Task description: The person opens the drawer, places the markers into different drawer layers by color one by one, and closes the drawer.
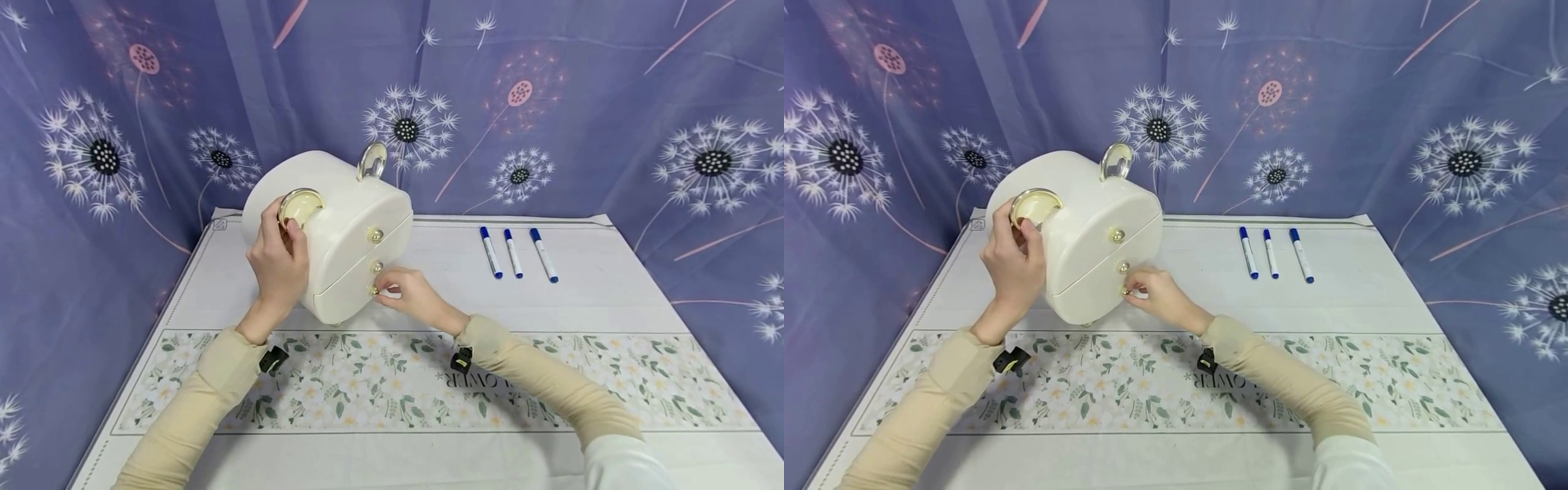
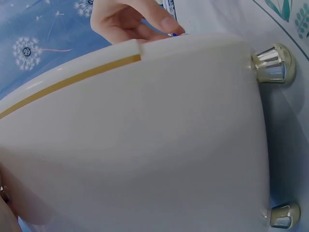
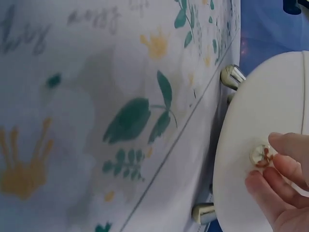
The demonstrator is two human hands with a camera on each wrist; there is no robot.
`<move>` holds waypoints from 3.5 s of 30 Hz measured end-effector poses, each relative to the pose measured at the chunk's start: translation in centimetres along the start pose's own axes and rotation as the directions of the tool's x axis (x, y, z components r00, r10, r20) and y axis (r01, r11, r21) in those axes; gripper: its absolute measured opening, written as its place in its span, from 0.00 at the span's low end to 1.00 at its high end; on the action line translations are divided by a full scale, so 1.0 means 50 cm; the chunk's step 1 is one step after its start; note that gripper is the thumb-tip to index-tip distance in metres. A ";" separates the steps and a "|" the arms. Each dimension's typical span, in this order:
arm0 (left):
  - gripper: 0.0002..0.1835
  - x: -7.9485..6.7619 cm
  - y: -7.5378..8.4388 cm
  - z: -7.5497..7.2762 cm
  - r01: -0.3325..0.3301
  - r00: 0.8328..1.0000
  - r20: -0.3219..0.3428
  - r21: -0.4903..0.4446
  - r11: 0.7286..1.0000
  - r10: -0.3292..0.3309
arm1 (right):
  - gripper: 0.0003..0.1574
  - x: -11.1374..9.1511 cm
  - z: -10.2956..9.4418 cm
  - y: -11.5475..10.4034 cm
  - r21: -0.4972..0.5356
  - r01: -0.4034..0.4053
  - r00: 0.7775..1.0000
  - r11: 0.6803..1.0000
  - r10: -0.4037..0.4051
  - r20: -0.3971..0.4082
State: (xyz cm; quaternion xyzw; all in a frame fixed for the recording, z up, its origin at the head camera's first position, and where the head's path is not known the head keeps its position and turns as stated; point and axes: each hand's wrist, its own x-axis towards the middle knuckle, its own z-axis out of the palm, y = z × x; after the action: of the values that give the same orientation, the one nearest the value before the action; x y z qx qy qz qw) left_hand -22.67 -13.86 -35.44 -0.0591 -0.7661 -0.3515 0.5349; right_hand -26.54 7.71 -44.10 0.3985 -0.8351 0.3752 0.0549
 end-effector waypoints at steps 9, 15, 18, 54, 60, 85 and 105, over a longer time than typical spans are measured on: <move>0.17 0.001 0.001 0.001 -0.004 1.000 -0.002 -0.006 1.000 0.004 | 0.07 0.006 0.023 -0.008 0.071 -0.107 0.993 0.992 0.110 -0.039; 0.17 0.000 0.001 0.001 -0.001 1.000 -0.002 -0.007 1.000 0.001 | 0.07 0.006 0.039 -0.009 0.090 -0.159 0.979 0.983 0.169 -0.116; 0.17 -0.001 0.000 0.001 0.001 1.000 -0.001 -0.005 1.000 -0.001 | 0.07 0.007 0.043 -0.010 0.084 -0.185 0.972 0.979 0.195 -0.127; 0.17 0.002 -0.004 0.003 -0.018 1.000 0.001 -0.008 1.000 0.018 | 0.07 0.012 0.039 -0.016 0.029 -0.177 0.975 0.984 0.179 -0.130; 0.17 0.003 -0.003 0.001 -0.023 1.000 0.005 0.003 1.000 0.023 | 0.06 0.012 0.037 -0.018 0.030 -0.181 0.975 0.983 0.183 -0.124; 0.17 0.004 0.000 -0.001 -0.027 1.000 0.004 0.017 0.999 0.027 | 0.08 0.005 0.035 -0.014 0.000 -0.153 0.980 0.988 0.152 -0.129; 0.18 0.006 -0.001 0.001 -0.031 0.999 0.012 0.024 0.999 0.031 | 0.08 -0.007 0.024 -0.019 -0.013 -0.160 0.981 0.987 0.158 -0.116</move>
State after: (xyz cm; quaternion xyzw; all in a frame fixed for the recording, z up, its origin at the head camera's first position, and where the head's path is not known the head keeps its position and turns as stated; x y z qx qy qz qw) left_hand -22.85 -13.97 -35.23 -0.0664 -0.7723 -0.3336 0.5366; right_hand -25.38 6.74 -44.53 0.3077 -0.8638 0.3914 0.0769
